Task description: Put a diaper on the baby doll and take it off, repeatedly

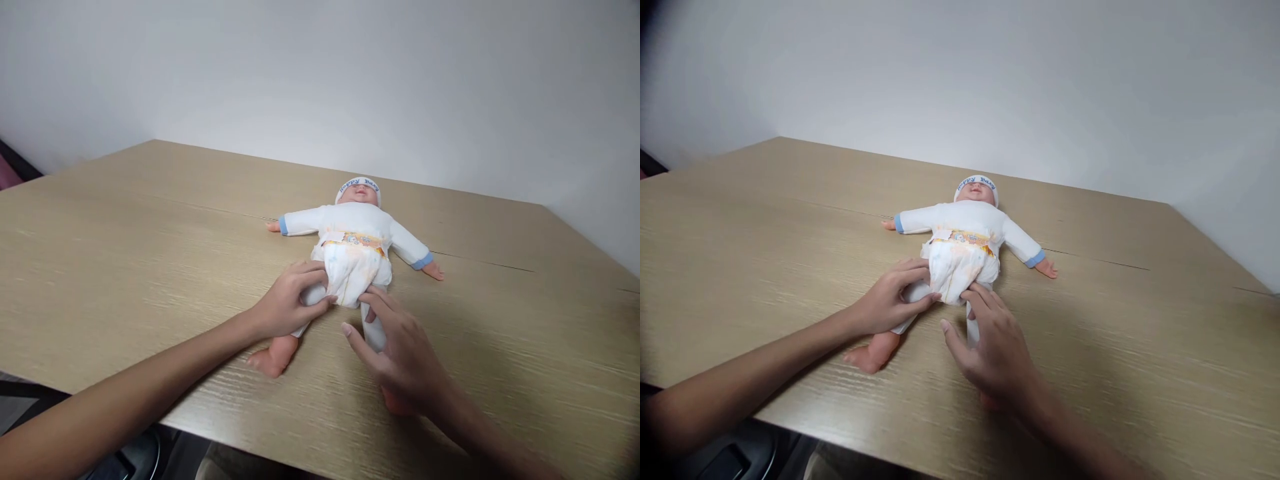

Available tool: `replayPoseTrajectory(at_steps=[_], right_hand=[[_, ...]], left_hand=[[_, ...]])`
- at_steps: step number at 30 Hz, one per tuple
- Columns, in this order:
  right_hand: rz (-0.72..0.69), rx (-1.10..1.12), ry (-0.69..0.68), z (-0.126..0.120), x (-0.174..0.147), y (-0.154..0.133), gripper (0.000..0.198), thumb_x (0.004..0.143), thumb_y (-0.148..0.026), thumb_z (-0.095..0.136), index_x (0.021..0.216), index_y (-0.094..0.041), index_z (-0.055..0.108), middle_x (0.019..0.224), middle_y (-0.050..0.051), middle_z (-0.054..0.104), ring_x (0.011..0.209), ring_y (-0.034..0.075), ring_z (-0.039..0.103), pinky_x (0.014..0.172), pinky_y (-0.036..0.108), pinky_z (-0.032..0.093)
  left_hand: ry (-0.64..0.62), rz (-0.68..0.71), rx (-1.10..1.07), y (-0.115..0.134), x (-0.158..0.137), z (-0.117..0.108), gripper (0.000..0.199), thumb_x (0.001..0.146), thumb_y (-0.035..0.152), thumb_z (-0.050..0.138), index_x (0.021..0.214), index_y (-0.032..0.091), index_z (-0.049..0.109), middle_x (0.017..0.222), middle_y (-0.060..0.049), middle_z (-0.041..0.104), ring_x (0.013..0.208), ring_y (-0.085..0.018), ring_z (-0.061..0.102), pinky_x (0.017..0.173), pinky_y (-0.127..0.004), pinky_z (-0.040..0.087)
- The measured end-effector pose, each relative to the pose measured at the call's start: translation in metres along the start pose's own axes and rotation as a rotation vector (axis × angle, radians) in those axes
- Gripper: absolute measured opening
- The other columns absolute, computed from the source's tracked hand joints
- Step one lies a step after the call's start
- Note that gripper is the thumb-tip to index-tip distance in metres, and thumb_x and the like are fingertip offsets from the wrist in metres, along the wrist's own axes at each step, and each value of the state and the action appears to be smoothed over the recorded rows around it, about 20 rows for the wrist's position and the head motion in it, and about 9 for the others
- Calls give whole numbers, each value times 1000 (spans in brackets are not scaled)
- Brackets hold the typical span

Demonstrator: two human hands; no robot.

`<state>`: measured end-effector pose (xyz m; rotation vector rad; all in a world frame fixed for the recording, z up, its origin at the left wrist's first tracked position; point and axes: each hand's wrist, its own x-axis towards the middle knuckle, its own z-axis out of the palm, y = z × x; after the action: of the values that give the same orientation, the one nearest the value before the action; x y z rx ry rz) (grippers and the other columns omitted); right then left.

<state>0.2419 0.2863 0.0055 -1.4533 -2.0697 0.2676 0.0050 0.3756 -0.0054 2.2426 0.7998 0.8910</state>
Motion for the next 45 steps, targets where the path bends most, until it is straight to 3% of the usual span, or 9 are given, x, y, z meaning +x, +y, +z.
replayPoseTrajectory(at_steps=[3, 10, 14, 18, 22, 26, 33, 38, 45], right_hand=[[33, 32, -6, -1, 2, 0, 21, 99, -37, 69, 113, -23, 63, 94, 6, 70, 88, 27, 71, 81, 40, 55], [252, 219, 86, 6, 6, 6, 32, 99, -39, 70, 121, -27, 51, 72, -8, 55, 63, 18, 59, 63, 32, 44], [281, 365, 138, 0, 11, 15, 36, 97, -43, 75, 115, -28, 48, 77, -8, 63, 59, 15, 53, 61, 31, 44], [323, 365, 74, -13, 15, 27, 41, 93, -51, 83, 109, -28, 53, 95, 0, 78, 68, 16, 61, 66, 33, 46], [332, 382, -60, -28, 17, 32, 36, 95, -55, 82, 108, -27, 64, 104, 3, 83, 72, 18, 63, 65, 34, 46], [318, 322, -149, -38, 16, 25, 28, 99, -50, 76, 115, -28, 73, 106, 3, 85, 73, 19, 64, 65, 35, 46], [360, 292, -124, -42, 12, 19, 30, 99, -52, 74, 117, -28, 75, 113, 4, 86, 78, 21, 71, 67, 35, 51], [370, 278, -174, -44, 13, 18, 28, 101, -52, 71, 112, -28, 80, 111, 3, 86, 75, 20, 70, 67, 35, 50], [265, 197, -112, -27, 10, 16, 22, 99, -45, 74, 107, -26, 80, 91, 4, 76, 76, 22, 62, 70, 37, 47]], left_hand=[[-1, -43, -26, -4, 1, 3, 16, 101, 30, 73, 91, 21, 63, 92, -1, 68, 91, -22, 58, 88, -37, 44], [114, -243, -424, -20, -4, 13, 33, 95, 39, 85, 104, 23, 57, 92, 3, 59, 84, -16, 52, 75, -29, 39], [145, -363, -662, -22, -3, 13, 45, 90, 41, 91, 104, 24, 51, 90, 4, 55, 77, -13, 48, 68, -27, 37], [194, -431, -770, -15, -2, 11, 48, 87, 39, 94, 106, 24, 53, 93, 3, 60, 80, -13, 56, 70, -28, 43], [224, -506, -751, -10, -3, 10, 54, 84, 40, 97, 116, 23, 58, 105, -2, 72, 90, -17, 66, 79, -32, 51], [204, -490, -641, -9, -6, 9, 49, 86, 45, 94, 119, 22, 66, 113, -7, 75, 97, -21, 70, 84, -36, 53], [41, -455, -496, -8, -6, 1, 41, 93, 56, 86, 115, 22, 79, 116, -9, 80, 96, -23, 71, 83, -36, 52], [-88, -492, -431, -5, -4, -6, 40, 93, 60, 82, 106, 22, 82, 97, -6, 78, 83, -21, 66, 70, -32, 49], [-12, -444, -571, -5, -4, 1, 33, 88, 53, 87, 101, 23, 84, 91, -7, 77, 85, -26, 68, 71, -36, 53]])
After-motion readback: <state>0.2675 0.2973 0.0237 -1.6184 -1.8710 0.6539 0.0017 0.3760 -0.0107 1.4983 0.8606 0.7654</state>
